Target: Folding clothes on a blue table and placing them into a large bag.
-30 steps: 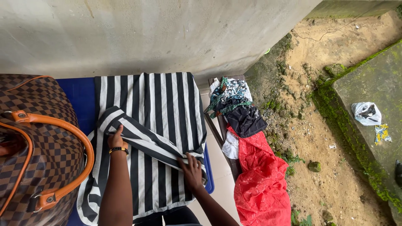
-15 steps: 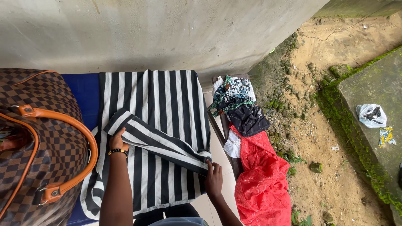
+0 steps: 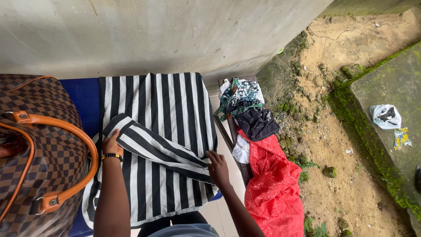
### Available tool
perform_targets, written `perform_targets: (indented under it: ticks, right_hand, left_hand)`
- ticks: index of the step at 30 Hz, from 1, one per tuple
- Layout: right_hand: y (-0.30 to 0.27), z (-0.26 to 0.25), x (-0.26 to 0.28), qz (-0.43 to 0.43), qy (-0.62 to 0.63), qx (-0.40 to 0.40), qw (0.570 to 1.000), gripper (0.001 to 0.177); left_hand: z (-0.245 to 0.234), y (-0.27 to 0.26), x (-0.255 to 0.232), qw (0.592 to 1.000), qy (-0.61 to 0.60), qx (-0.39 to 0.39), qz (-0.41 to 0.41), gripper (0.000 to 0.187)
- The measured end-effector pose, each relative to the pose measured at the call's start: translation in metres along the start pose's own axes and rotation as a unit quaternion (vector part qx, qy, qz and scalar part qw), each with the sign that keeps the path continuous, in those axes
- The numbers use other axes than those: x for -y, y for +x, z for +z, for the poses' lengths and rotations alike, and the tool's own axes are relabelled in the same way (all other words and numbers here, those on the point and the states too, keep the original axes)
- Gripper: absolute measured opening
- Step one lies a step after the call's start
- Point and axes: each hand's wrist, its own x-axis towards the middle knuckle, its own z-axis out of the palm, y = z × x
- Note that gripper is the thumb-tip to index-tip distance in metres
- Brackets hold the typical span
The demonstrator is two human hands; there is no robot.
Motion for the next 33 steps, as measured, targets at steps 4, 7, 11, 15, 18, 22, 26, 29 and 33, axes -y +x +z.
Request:
perform_targets:
  ticks: [4, 7, 11, 15, 18, 22, 26, 29, 33]
  right_hand:
    - [0.019, 0.037, -0.07, -0.039, -0.05, 0.059, 0.996, 0.014]
    - [0.043, 0.04, -0.114, 0.142, 0.107, 0.19, 0.965, 0.016]
    - [0.05, 0.04, -0.146, 0.247, 0.325, 0.109, 0.906, 0.02]
    - [0.04, 0.025, -0.101, 0.071, -0.036, -0.078, 0.994, 0.02]
    - [0.017, 0.012, -0.065, 0.156, 0.061, 0.07, 0.983, 0.025]
    - [-0.018, -0.001, -0.06, 0.135, 0.044, 0.086, 0.986, 0.033]
    - [-0.049, 0.001, -0.083, 0.152, 0.105, 0.208, 0.961, 0.032]
    - [-0.069, 0.023, -0.112, 0.196, 0.241, 0.144, 0.939, 0.036]
    - [-0.089, 0.054, -0.152, 0.304, 0.34, 0.161, 0.875, 0.048]
  left_hand:
    - [-0.012, 0.011, 0.0, 0.999, 0.035, -0.021, 0.029, 0.04]
    - [-0.006, 0.013, -0.007, 0.998, 0.014, 0.04, 0.05, 0.043]
    - [-0.015, 0.02, -0.005, 1.0, 0.011, 0.011, -0.002, 0.039]
    - [-0.013, 0.035, 0.006, 0.992, 0.124, -0.007, 0.016, 0.045]
    - [0.015, 0.013, 0.0, 0.974, 0.2, -0.106, 0.024, 0.057]
    - [0.036, -0.011, -0.017, 0.967, 0.216, -0.127, 0.05, 0.068]
    - [0.045, -0.007, -0.021, 0.934, 0.311, -0.09, 0.148, 0.039]
    - [0.054, -0.004, -0.026, 0.901, 0.371, -0.097, 0.203, 0.023]
    - [0.078, -0.019, -0.034, 0.888, 0.387, -0.075, 0.236, 0.02]
